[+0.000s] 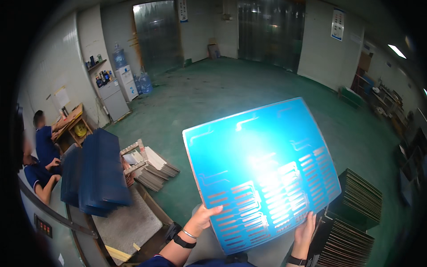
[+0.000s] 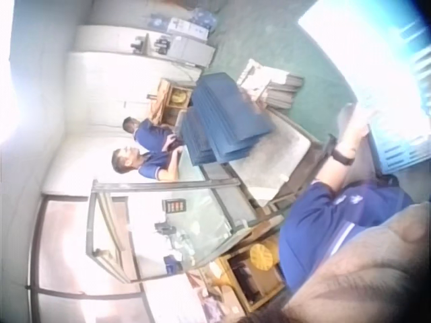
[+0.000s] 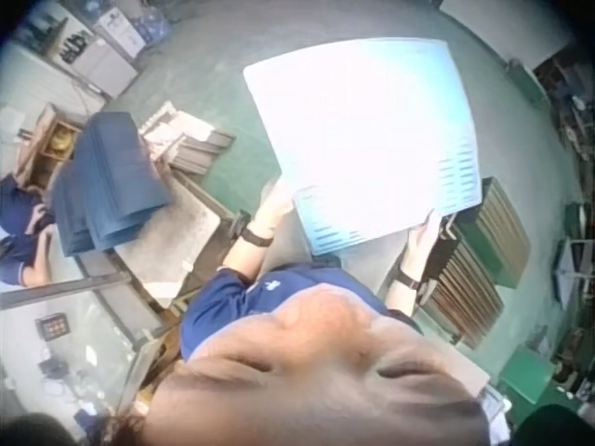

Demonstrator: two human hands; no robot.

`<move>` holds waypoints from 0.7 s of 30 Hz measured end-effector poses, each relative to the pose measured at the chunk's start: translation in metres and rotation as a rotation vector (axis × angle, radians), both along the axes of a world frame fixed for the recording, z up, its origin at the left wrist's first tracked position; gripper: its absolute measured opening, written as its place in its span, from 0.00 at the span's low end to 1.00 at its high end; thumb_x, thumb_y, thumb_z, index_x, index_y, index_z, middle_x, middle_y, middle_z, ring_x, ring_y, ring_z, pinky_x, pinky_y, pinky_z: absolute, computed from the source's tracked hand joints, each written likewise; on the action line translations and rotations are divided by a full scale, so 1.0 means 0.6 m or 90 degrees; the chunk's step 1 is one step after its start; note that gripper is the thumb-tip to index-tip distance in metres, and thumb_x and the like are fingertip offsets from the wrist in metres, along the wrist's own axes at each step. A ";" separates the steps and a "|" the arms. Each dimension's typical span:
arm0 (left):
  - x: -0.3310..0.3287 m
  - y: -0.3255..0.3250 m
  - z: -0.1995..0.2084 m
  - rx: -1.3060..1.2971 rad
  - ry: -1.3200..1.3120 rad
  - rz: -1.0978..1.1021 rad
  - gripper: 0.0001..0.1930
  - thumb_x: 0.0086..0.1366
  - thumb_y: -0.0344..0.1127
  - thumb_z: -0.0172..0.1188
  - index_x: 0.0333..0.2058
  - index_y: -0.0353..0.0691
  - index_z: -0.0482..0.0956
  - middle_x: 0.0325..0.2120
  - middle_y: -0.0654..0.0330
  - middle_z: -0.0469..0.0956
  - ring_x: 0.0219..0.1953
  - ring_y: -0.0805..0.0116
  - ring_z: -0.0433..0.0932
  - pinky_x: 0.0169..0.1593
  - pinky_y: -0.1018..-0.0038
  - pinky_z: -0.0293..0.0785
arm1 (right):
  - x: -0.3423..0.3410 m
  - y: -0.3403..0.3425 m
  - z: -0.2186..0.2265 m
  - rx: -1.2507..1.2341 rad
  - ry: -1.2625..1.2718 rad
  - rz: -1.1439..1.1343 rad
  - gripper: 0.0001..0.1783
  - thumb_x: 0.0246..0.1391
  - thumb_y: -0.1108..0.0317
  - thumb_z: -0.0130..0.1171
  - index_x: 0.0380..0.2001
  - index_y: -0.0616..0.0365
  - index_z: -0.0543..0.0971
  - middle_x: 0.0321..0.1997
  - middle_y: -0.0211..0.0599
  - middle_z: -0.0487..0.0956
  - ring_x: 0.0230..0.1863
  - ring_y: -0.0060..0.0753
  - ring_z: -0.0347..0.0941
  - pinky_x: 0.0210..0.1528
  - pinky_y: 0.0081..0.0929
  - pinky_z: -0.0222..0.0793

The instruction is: The recorder is inspecting and organizing large blue metal sheets with cutouts and circuit patterns on a fabrication floor.

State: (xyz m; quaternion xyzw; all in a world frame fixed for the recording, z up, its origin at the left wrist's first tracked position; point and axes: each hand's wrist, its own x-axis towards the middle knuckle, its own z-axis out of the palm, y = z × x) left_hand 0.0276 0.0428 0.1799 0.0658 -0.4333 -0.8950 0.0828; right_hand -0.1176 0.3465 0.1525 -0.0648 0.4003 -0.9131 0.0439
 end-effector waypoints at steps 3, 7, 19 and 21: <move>-0.005 -0.015 -0.040 0.170 -0.024 0.026 0.26 0.58 0.28 0.58 0.54 0.36 0.62 0.49 0.53 0.69 0.50 0.62 0.71 0.52 0.67 0.70 | 0.004 0.001 -0.031 0.066 -0.012 0.062 0.24 0.60 0.56 0.44 0.55 0.59 0.62 0.54 0.35 0.68 0.54 0.32 0.65 0.55 0.33 0.60; -0.015 -0.003 -0.086 0.241 -0.030 0.031 0.27 0.57 0.29 0.59 0.54 0.33 0.61 0.49 0.53 0.68 0.50 0.63 0.70 0.51 0.67 0.70 | 0.072 -0.096 -0.007 0.206 -0.009 -0.020 0.26 0.55 0.63 0.53 0.53 0.65 0.62 0.49 0.37 0.71 0.48 0.30 0.68 0.50 0.27 0.63; 0.036 -0.100 -0.279 -0.551 -0.248 0.204 0.18 0.67 0.43 0.44 0.47 0.37 0.73 0.39 0.54 0.78 0.36 0.69 0.78 0.38 0.73 0.76 | -0.147 -0.296 0.055 0.543 0.183 -0.102 0.05 0.53 0.72 0.54 0.30 0.64 0.74 0.24 0.24 0.70 0.25 0.15 0.61 0.28 0.20 0.59; 0.047 -0.100 -0.278 -0.356 -0.326 0.323 0.13 0.67 0.32 0.46 0.45 0.36 0.74 0.33 0.59 0.78 0.31 0.77 0.76 0.33 0.77 0.76 | -0.170 -0.337 0.017 0.694 0.205 -0.116 0.10 0.52 0.70 0.55 0.21 0.64 0.71 0.15 0.26 0.67 0.19 0.16 0.57 0.21 0.23 0.56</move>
